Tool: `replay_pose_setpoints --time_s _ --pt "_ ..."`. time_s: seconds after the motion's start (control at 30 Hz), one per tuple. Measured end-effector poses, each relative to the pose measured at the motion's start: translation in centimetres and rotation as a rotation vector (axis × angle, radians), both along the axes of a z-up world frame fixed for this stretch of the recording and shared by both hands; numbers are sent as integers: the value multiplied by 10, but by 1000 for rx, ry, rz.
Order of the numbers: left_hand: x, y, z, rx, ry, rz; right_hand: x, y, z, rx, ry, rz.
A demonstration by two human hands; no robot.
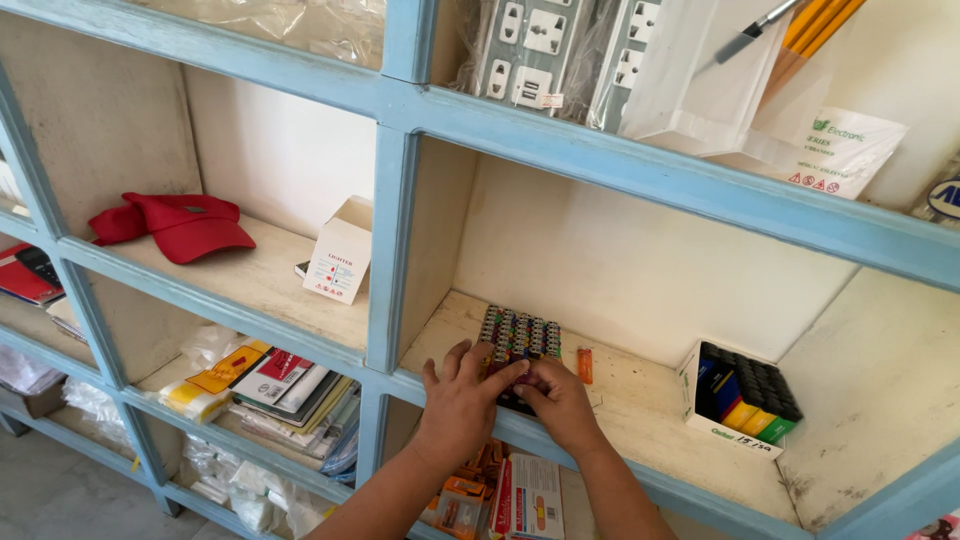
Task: Organizing and packing a large quantity of disposable lighters into a retail display box on a shelf.
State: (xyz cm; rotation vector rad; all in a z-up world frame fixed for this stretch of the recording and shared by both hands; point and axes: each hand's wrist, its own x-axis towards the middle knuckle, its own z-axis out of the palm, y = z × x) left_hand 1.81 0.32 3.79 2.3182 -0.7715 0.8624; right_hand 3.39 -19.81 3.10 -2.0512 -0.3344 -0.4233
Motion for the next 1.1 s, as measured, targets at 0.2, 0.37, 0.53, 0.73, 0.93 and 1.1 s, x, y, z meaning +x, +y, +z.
replay_pose_setpoints --time_s 0.2,0.37,0.53,0.73,0.93,1.1 --pt "3 -2 -5 7 12 22 10 -5 -11 1 26 49" --pt "1 0 1 24 31 61 -1 4 3 -90 -40 -59" --pt "5 -3 2 50 56 98 -12 12 14 -103 -61 -117" --pt "13 -9 0 27 9 118 -16 19 23 -245 -44 -213" --pt "13 -13 -9 47 1 123 -19 19 22 -247 -53 -214" --pt "14 -6 -28 -63 -71 61 -15 8 7 -61 -141 -227"
